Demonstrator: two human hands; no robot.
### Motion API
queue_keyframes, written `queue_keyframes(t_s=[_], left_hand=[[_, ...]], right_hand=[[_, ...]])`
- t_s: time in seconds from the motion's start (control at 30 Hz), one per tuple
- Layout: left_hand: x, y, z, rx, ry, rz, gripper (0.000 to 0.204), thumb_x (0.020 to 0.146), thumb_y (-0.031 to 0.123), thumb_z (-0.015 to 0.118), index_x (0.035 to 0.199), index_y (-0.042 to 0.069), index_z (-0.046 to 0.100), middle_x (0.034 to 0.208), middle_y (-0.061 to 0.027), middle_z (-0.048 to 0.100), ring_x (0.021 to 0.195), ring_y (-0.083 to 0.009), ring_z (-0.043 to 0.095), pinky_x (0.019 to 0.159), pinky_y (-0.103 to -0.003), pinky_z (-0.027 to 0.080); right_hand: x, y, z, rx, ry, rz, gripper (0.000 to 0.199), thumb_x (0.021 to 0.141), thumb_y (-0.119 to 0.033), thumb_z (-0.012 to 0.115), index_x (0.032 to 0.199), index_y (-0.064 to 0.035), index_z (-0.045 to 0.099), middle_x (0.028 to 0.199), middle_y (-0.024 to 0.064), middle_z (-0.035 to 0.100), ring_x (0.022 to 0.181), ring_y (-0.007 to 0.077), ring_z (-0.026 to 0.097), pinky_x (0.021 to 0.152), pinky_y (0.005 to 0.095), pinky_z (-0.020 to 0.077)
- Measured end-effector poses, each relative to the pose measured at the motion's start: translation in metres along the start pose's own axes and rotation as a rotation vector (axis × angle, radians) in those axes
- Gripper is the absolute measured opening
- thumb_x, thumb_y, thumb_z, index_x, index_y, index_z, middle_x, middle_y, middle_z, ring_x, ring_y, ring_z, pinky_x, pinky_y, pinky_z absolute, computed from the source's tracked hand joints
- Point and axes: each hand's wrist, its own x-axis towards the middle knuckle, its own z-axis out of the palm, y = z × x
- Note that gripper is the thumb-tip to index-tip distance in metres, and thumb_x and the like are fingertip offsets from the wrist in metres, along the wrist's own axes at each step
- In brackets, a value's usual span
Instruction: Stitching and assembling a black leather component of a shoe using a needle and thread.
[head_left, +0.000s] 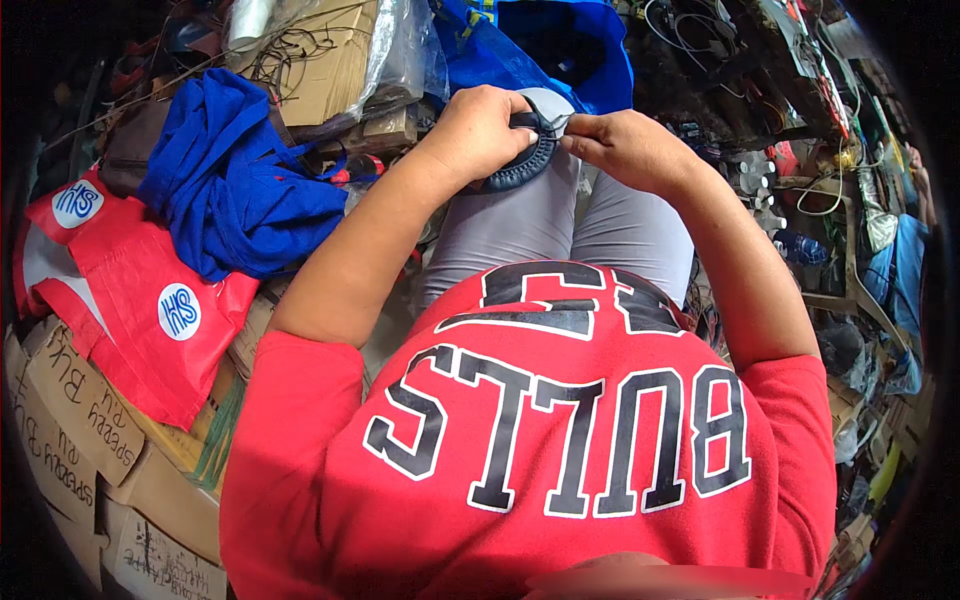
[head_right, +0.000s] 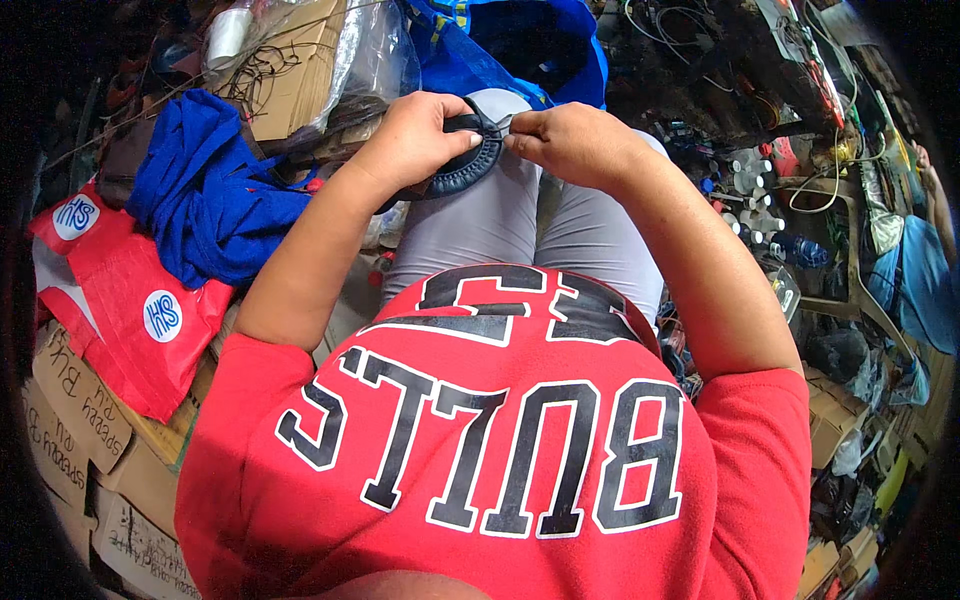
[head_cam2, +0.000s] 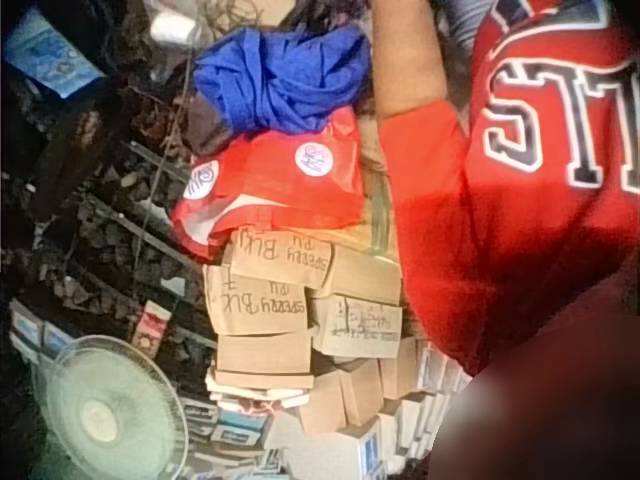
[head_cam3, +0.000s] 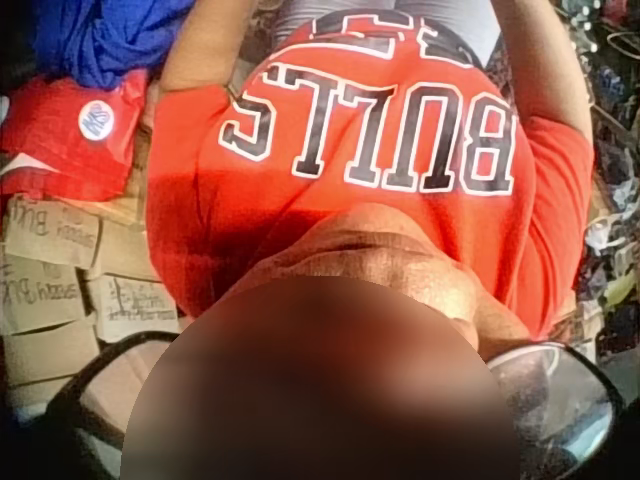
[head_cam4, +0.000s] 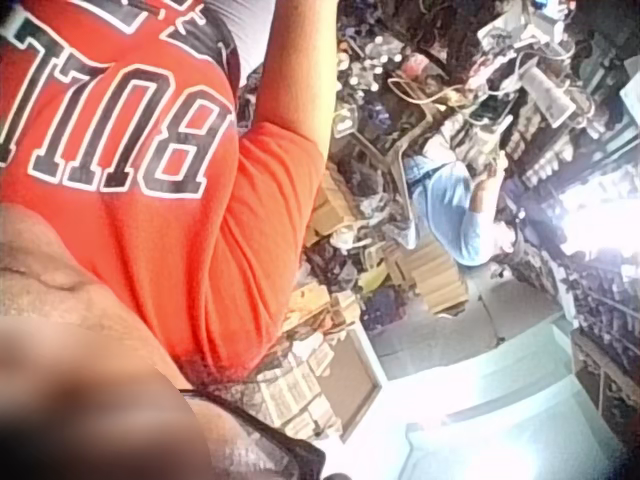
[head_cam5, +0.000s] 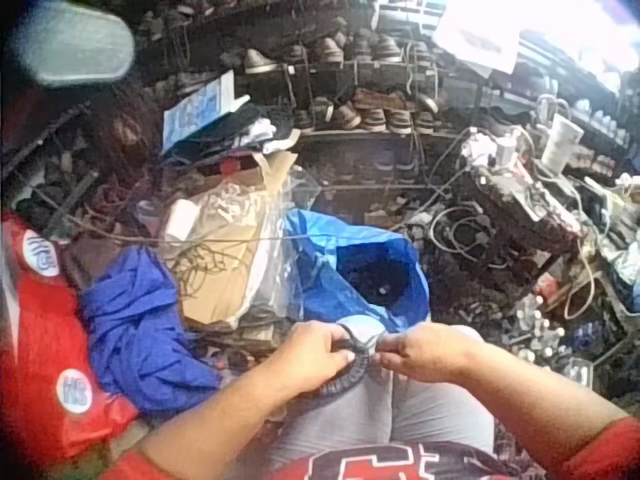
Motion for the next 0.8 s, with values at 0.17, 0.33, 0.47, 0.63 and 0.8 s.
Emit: queue_keyframes(t_s=[0.17, 0.33, 0.47, 0.63, 0.8], left_hand=[[-0.0017, 0.0026, 0.0001, 0.088, 0.002, 0.023, 0.03, 0.072, 0.017, 0.068, 0.097, 0.001, 0.066, 0.086, -0.0195, 0.066, 0.078, -0.0279, 0.066, 0.073, -0.034, 0.049], [-0.0012, 0.0025, -0.0009, 0.067, 0.018, 0.049, 0.03, 0.072, 0.019, 0.068, 0.096, 0.001, 0.066, 0.083, -0.019, 0.066, 0.076, -0.0291, 0.065, 0.072, -0.035, 0.05], [-0.0008, 0.0021, -0.003, 0.016, -0.018, 0.004, 0.03, 0.072, 0.019, 0.069, 0.096, 0.002, 0.067, 0.081, -0.0185, 0.066, 0.075, -0.0283, 0.065, 0.071, -0.035, 0.05], [0.0021, -0.0016, -0.0018, -0.002, -0.047, 0.019, 0.027, 0.072, 0.019, 0.068, 0.094, 0.002, 0.067, 0.078, -0.0179, 0.066, 0.072, -0.0284, 0.065, 0.069, -0.035, 0.05], [-0.0068, 0.0002, 0.0046, 0.115, 0.138, 0.17, 0.031, 0.069, 0.021, 0.072, 0.095, 0.005, 0.065, 0.086, -0.0137, 0.064, 0.082, -0.0295, 0.061, 0.074, -0.037, 0.047]], right_hand=[[0.0003, -0.0003, -0.0024, -0.035, -0.025, 0.005, 0.031, 0.089, -0.035, 0.049, 0.106, -0.0146, 0.064, 0.09, 0.0117, 0.067, 0.082, 0.03, 0.063, 0.073, 0.0397, 0.0491], [0.0008, -0.0009, -0.0042, -0.04, -0.032, 0.016, 0.031, 0.089, -0.036, 0.049, 0.106, -0.0144, 0.065, 0.09, 0.0112, 0.067, 0.082, 0.0291, 0.063, 0.073, 0.0383, 0.0493], [0.001, -0.0014, -0.0053, -0.045, -0.052, 0.029, 0.029, 0.089, -0.034, 0.051, 0.105, -0.0146, 0.066, 0.09, 0.011, 0.067, 0.081, 0.0285, 0.064, 0.073, 0.0371, 0.0493], [0.0027, -0.0028, -0.0081, -0.088, -0.082, 0.025, 0.027, 0.089, -0.032, 0.053, 0.104, -0.015, 0.067, 0.091, 0.0115, 0.067, 0.082, 0.0283, 0.064, 0.074, 0.0366, 0.0494], [0.0057, -0.0025, -0.0078, -0.115, -0.105, 0.032, 0.03, 0.088, -0.034, 0.051, 0.104, -0.0138, 0.066, 0.093, 0.0135, 0.066, 0.085, 0.0313, 0.063, 0.077, 0.0382, 0.0486]])
